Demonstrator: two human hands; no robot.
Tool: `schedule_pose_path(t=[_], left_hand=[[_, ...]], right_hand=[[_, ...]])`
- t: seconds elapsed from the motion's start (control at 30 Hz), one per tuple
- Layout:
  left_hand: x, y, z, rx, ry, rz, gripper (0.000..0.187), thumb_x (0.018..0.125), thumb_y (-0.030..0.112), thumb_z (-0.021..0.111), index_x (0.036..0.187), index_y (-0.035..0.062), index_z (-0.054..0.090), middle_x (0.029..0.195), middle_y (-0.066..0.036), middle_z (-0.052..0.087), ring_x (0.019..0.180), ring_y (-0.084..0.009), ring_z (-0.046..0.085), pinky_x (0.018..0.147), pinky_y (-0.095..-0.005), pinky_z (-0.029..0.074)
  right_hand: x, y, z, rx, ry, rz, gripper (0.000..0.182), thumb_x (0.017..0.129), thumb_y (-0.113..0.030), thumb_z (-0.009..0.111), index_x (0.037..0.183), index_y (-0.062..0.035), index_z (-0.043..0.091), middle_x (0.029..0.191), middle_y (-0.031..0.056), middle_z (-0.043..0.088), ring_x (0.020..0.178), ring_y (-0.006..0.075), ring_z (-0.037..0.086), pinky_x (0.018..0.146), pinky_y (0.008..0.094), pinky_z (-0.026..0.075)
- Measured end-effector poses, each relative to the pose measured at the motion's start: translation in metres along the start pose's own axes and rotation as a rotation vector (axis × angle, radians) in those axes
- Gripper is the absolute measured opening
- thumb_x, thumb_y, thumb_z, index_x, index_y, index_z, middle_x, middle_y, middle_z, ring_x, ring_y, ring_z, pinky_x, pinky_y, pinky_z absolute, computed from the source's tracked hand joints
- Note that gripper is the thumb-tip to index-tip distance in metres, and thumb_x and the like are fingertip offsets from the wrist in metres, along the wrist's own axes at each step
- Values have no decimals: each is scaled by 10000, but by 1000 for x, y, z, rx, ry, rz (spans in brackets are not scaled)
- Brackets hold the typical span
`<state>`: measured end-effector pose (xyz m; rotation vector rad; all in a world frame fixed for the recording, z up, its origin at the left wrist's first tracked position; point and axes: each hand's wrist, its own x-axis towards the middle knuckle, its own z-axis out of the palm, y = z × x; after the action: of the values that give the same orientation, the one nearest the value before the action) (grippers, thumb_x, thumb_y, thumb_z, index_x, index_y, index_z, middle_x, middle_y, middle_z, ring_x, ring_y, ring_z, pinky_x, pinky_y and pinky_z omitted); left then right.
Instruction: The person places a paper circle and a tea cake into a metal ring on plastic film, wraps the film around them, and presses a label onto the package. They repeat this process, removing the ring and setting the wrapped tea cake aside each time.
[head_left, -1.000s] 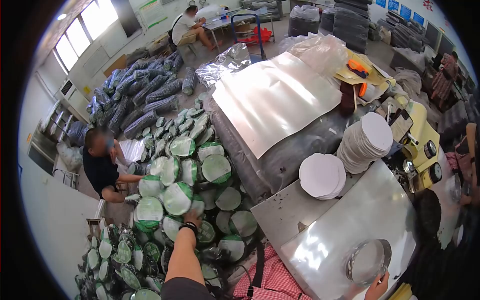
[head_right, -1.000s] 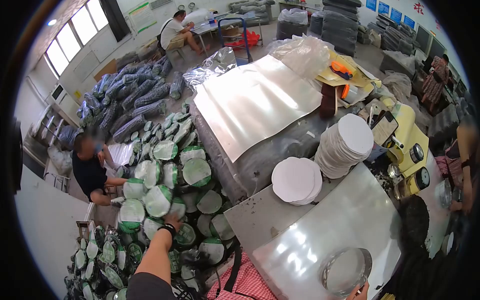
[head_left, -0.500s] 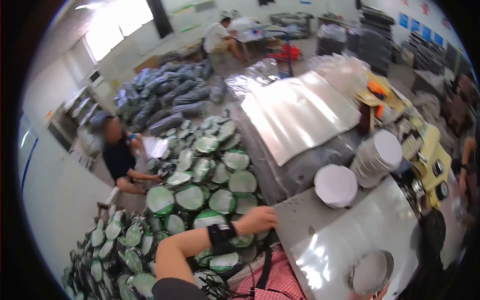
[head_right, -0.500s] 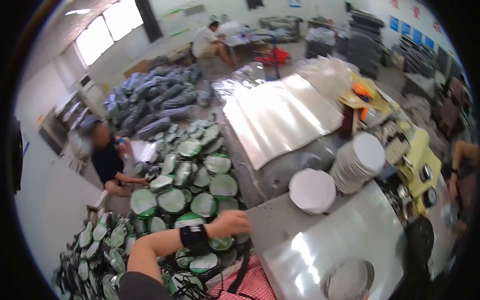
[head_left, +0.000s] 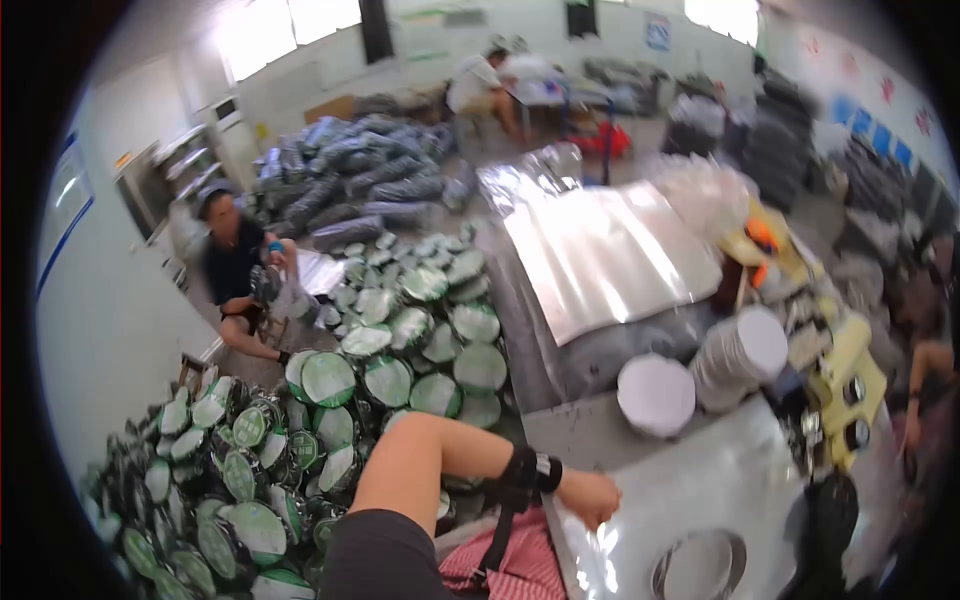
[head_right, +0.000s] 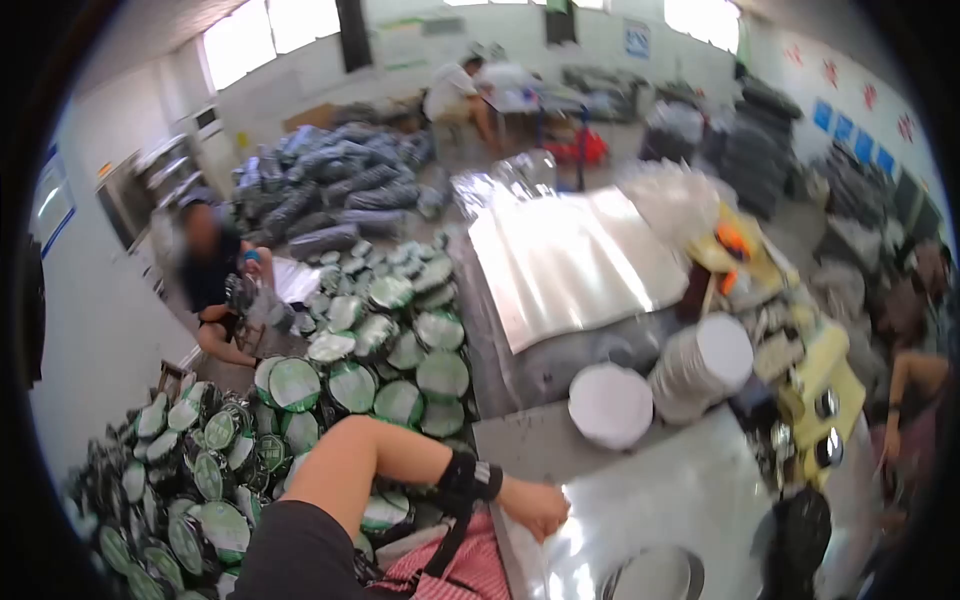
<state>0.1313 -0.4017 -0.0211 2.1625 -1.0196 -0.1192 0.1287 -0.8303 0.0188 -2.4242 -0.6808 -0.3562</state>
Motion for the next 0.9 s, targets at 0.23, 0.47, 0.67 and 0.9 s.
schedule_pose_path(t=[0.23,0.47,0.67,0.9], left_hand=[[64,40,-76,-70,161,-228,185,921,201,651,1073,104,694,980,-93,692,876,-327,649,766,-408,531],[18,43,-30,240,-228,-2,235,902,230,685,1096,99,678,1130,-56,714,968,-255,702,773,-356,572],[52,4,-107,465,148,-242,536,810,394,796,1222,90,638,1256,-102,655,1200,-309,594,1003,-430,475],[104,-117,-185,408,-112,-801,1047,649,709,789,1338,-33,523,1380,-298,504,1281,-477,498,1070,-500,412]], right_hand=[[13,-127,13,169,-268,-291,350,781,-240,819,1047,-60,682,1194,206,661,1074,353,667,832,428,573],[15,-35,41,-26,-60,280,428,754,-211,789,1113,-18,660,1188,234,645,1154,406,582,1085,504,395],[-61,-68,41,-277,-89,59,248,835,-210,722,1028,-55,722,1231,217,620,1157,392,578,1043,512,436],[-133,-90,-42,318,-320,166,276,875,-141,702,1135,-53,717,1156,146,713,971,324,699,807,390,572]])
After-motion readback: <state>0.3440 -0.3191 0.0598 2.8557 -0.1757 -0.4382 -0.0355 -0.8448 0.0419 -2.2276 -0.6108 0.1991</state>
